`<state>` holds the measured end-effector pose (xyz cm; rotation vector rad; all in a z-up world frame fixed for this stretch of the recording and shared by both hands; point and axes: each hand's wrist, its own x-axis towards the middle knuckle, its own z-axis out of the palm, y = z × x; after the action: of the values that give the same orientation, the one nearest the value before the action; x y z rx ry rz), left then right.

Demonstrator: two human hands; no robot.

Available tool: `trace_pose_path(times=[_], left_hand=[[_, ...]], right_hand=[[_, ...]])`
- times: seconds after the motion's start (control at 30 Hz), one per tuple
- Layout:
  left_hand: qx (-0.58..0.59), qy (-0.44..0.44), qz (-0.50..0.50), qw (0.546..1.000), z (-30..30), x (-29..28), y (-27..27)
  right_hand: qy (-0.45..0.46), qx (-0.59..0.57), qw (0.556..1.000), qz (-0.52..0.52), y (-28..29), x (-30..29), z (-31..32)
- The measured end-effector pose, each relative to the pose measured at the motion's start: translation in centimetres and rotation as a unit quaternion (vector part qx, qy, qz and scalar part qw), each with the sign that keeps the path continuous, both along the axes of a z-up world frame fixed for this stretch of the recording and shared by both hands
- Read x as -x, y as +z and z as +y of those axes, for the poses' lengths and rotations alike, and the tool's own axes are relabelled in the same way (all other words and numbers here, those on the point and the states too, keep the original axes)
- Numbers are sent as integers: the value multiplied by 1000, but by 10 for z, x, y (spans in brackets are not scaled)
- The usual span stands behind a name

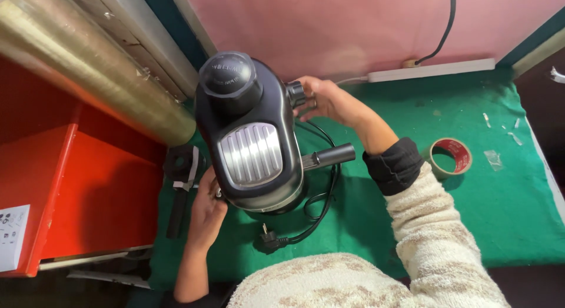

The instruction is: The person wipes down the components of a coffee machine with a cloth, including the main body and a portafilter, then uses plastic wrap to bundle the portafilter before securing it with tape and trimming the wrap with scissors.

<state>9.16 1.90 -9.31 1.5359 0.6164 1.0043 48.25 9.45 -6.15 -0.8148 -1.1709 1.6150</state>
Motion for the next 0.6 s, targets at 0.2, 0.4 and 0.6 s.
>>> trace_pose_path(times=[0.2, 0.4, 0.6], left_hand=[[101, 14, 44, 994, 14, 7, -62], [162, -53, -21, 985, 19, 6, -72], [68, 3, 20, 998, 20, -3, -79]], right_hand=[[99, -60, 993, -29, -29, 0, -29], [121, -32, 991, 52, -28, 6, -68], [117, -79, 988, 60, -64, 10, -91]])
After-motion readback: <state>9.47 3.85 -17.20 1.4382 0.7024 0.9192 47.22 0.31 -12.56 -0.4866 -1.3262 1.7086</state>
